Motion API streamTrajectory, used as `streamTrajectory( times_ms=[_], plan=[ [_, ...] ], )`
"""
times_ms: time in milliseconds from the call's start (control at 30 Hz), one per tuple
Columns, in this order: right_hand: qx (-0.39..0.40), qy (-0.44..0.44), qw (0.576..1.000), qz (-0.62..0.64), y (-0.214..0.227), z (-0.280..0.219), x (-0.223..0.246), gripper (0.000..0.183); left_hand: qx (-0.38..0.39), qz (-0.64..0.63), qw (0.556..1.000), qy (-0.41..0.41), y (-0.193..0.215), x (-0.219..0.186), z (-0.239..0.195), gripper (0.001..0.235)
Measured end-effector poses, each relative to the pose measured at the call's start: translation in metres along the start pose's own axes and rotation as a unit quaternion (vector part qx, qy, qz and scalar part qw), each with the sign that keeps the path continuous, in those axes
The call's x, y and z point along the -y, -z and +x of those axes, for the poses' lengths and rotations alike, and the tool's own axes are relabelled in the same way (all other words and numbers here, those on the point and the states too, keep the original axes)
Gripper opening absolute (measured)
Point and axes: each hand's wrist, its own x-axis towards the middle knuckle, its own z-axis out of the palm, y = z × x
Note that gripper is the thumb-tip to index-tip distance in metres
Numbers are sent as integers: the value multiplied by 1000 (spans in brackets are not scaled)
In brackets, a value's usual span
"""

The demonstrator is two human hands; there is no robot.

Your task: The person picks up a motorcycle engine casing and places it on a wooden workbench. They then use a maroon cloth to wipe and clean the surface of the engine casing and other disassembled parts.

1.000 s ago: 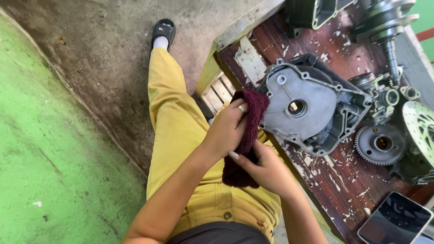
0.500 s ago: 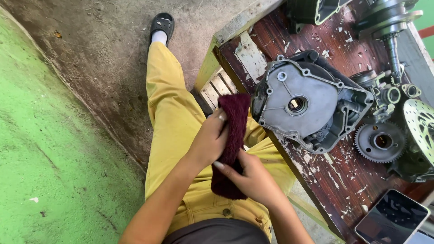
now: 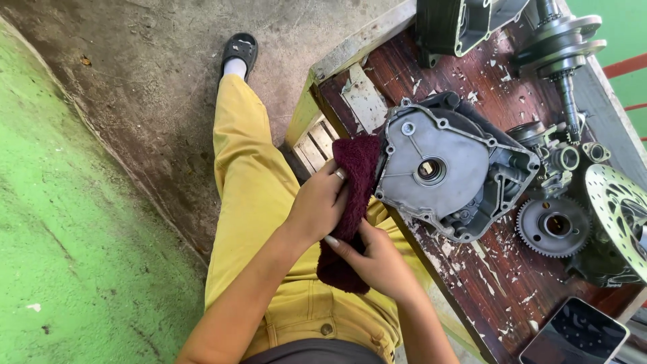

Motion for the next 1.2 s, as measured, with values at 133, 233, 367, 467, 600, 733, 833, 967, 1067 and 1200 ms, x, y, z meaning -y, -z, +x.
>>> streamTrajectory(
  times_ms=[133,233,367,467,600,733,833,967,1067,1200],
  plan=[
    [5,9,1000,27,1,2,-12,29,5,30,1000,4,-3,0,1,21],
    [7,17,999,30,10,4,-17,27,24,79,996,21,-3,-8,12,22],
    [24,25,998,43,14,7,-20,28,67,162,983,51,-4,-6,19,24],
    [28,39,996,69,7,12,-30,28,88,205,974,49,2,-9,20,22],
    [36,54,993,94,1,9,-19,24,123,211,969,47,13,-17,11,24],
    [73,-36,992,95,0,2,-14,25,79,177,980,-34,17,-18,-8,24],
    [80,-56,990,104,-4,-3,-17,25,80,171,982,-26,16,-15,-14,26],
    [51,-42,994,84,-4,-2,-14,23,41,154,987,-27,7,-10,-11,23],
    [47,-65,991,111,0,-3,-11,24,34,157,987,-28,5,-10,-8,18],
    [65,-75,993,63,2,2,5,23,37,197,980,-17,7,-19,-6,22]
  ],
)
